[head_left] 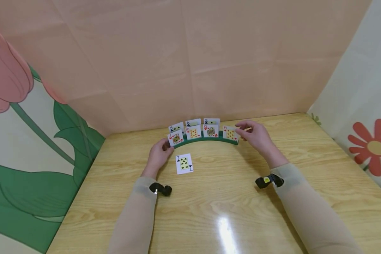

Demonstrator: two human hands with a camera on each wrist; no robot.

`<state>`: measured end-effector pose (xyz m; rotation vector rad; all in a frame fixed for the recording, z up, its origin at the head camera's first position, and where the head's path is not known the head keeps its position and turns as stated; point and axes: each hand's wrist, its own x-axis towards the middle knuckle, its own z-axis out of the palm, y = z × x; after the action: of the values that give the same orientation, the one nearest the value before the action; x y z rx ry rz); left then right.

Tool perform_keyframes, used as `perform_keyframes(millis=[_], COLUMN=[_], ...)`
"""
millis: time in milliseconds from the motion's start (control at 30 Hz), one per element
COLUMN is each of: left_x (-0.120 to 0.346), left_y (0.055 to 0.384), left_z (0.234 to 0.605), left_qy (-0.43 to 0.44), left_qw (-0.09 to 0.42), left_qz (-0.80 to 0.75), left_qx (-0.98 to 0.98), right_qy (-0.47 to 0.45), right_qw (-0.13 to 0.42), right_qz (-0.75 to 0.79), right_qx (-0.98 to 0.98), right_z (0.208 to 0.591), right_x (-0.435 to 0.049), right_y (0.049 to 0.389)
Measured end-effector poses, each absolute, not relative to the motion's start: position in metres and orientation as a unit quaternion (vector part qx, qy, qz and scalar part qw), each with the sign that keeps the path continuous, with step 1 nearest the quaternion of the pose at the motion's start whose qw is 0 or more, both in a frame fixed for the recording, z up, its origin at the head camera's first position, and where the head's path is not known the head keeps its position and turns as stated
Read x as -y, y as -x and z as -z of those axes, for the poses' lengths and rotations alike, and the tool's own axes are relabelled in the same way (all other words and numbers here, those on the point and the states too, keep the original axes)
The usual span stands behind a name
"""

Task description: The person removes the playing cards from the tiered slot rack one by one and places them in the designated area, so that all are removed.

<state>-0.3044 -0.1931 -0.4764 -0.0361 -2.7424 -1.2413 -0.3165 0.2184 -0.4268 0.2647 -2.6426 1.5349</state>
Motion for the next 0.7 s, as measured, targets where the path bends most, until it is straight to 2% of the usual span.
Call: perform_keyframes(millis=[700], left_x=[0.1925], left_y=[0.3048], left_z=[0.4775], left_qy=[0.014], left_qw=[0.068], left_qz=[0.408], left_qx=[0.910], right_qy=[-0.078], right_qw=[0.041], right_qz=[-0.497], right_qx=[0.863], right_z=[0.4311], right_x=[-0.2186], right_y=[0.3169])
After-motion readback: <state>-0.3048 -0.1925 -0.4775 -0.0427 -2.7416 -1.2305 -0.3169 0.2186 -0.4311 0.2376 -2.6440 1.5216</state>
